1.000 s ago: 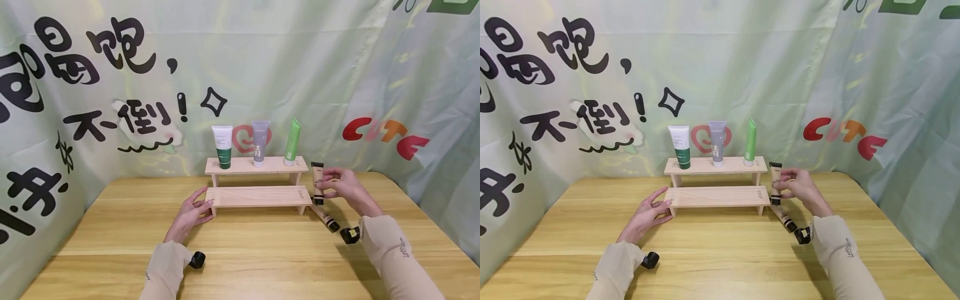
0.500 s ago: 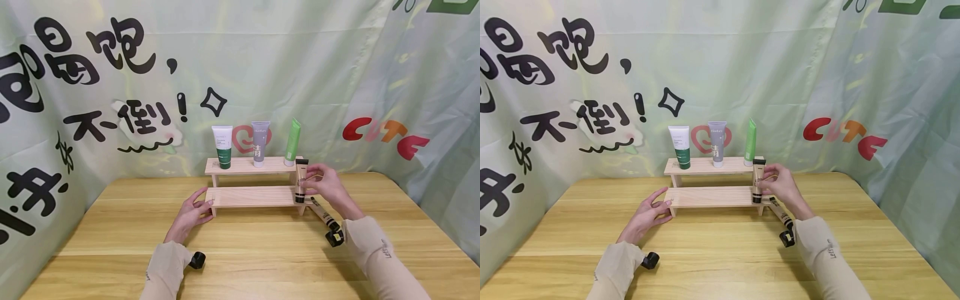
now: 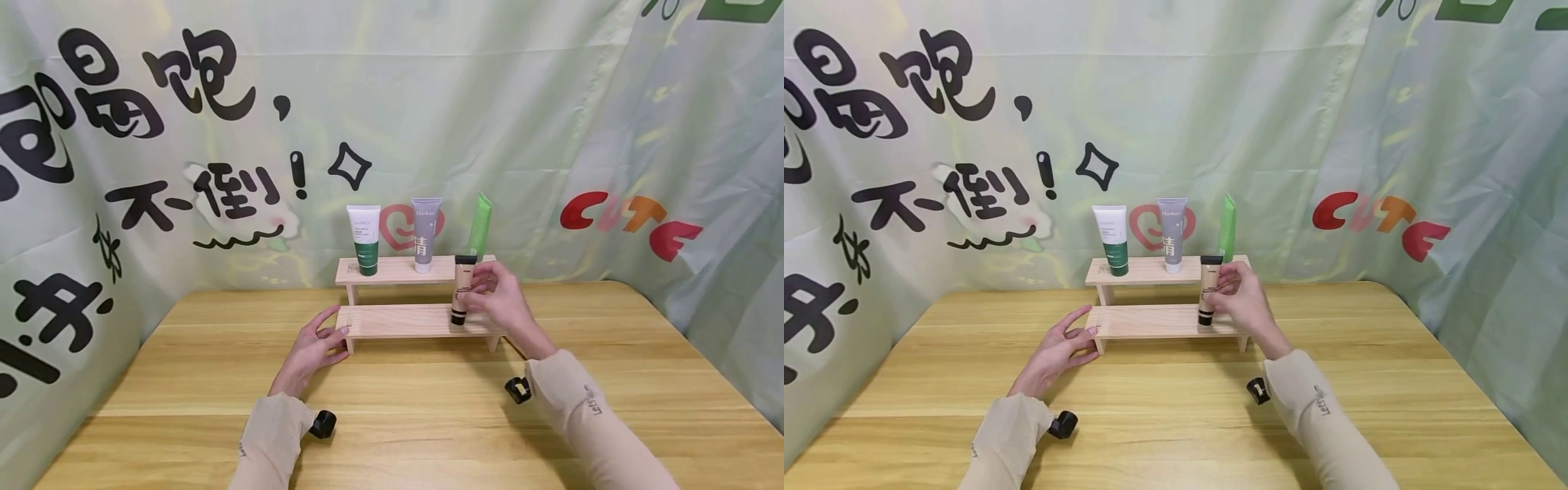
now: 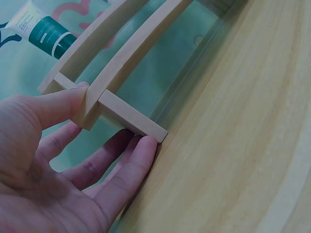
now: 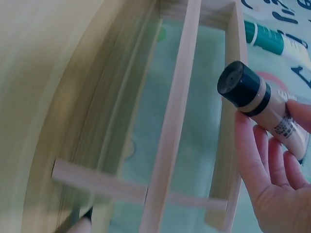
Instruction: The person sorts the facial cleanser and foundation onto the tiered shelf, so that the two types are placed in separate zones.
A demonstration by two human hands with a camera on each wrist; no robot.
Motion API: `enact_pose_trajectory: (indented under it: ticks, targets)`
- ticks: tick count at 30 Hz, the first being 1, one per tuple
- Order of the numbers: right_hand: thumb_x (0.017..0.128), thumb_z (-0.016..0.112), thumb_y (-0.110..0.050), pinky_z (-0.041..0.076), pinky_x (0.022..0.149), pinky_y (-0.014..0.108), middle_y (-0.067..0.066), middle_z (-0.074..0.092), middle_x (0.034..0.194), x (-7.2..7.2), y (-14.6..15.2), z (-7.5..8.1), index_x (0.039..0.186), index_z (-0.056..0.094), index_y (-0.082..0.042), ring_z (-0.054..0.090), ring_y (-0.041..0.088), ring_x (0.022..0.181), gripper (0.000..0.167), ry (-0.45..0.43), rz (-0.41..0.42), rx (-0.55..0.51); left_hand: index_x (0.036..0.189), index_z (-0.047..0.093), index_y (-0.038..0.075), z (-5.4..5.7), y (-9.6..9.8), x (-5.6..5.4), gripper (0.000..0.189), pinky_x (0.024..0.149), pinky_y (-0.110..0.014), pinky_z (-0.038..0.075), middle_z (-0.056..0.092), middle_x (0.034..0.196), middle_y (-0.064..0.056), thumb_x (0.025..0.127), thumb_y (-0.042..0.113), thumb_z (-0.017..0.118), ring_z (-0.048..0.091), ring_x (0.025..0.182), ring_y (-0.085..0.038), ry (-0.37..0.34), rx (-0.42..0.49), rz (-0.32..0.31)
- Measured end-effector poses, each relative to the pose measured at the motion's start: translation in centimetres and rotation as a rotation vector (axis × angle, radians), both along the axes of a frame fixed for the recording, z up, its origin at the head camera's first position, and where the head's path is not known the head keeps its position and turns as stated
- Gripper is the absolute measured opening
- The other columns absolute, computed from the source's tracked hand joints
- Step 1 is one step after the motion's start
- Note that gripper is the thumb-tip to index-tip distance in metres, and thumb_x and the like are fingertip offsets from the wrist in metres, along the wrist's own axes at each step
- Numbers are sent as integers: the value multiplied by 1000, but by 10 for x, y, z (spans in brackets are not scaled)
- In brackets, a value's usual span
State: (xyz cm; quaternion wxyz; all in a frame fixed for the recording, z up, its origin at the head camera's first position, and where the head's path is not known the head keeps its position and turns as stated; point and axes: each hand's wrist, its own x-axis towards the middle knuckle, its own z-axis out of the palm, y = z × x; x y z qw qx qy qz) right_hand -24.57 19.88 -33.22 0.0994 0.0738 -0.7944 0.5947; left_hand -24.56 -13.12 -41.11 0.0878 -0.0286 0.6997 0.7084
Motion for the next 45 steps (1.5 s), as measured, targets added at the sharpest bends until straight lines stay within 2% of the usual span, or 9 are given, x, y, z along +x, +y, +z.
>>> enact_pose_trajectory:
  ticks: [5, 10, 14, 18, 21, 25, 34, 40, 45]
  targets:
    - [80, 74, 13, 52, 79, 20, 23, 63, 108, -2, -18, -6, 119, 50, 10, 62, 19, 87, 46, 60, -36, 64, 159, 35, 12, 0, 0, 0, 61, 86, -43, 59, 62, 122, -22, 103, 4, 59, 65, 94, -23, 1, -5, -4]
    - [79, 75, 12, 50, 87, 32, 22, 64, 105, -4, -35, -14, 115, 50, 7, 62, 31, 93, 44, 73, -55, 79, 158, 36, 12, 0, 0, 1, 61, 86, -44, 59, 63, 121, -21, 103, 5, 59, 65, 94, -24, 6, -19, -2]
    - [78, 75, 12, 50, 90, 42, 21, 66, 101, -5, -48, -19, 113, 52, 5, 64, 34, 92, 43, 112, -76, 83, 158, 35, 13, 0, 0, 2, 61, 87, -45, 58, 61, 125, -23, 103, 6, 60, 65, 96, -26, 5, -26, -4]
    - [76, 77, 13, 51, 85, 42, 20, 67, 96, -5, -63, -22, 109, 54, 3, 65, 34, 88, 41, 185, -77, 90, 158, 35, 13, 0, -1, 3, 61, 87, -45, 58, 61, 127, -24, 103, 7, 60, 64, 97, -26, -3, -24, 1]
    - [74, 78, 13, 51, 78, 37, 16, 67, 91, -5, -74, -25, 106, 55, 2, 65, 32, 84, 41, 244, -74, 114, 158, 35, 13, 0, -1, 2, 61, 87, -44, 58, 62, 123, -22, 103, 6, 59, 64, 95, -25, -3, -11, -3]
    - [74, 79, 11, 50, 76, 34, 14, 67, 88, -6, -87, -29, 106, 56, 1, 64, 29, 83, 41, 292, -68, 132, 158, 35, 12, 0, -2, 1, 60, 85, -41, 59, 65, 116, -18, 103, 5, 59, 64, 92, -22, -1, 2, -13]
    - [75, 79, 12, 53, 74, 36, 15, 66, 89, -10, -109, -33, 106, 55, 3, 64, 30, 82, 40, 324, -89, 102, 158, 36, 12, 1, -2, 2, 60, 84, -40, 59, 65, 113, -16, 103, 5, 59, 63, 91, -22, 1, -1, -12]
    - [77, 79, 11, 55, 68, 28, 13, 63, 94, -9, -118, -36, 108, 54, 1, 64, 27, 84, 40, 364, -87, 148, 158, 35, 13, 3, -1, 2, 61, 83, -39, 59, 64, 112, -15, 103, 5, 59, 62, 90, -22, -8, -1, -6]
    - [78, 79, 11, 56, 66, 27, 13, 62, 93, -8, -120, -38, 109, 54, 1, 63, 26, 82, 41, 386, -85, 178, 158, 36, 12, 3, -1, 1, 60, 85, -42, 59, 64, 114, -17, 103, 5, 59, 64, 91, -22, -12, 1, -9]
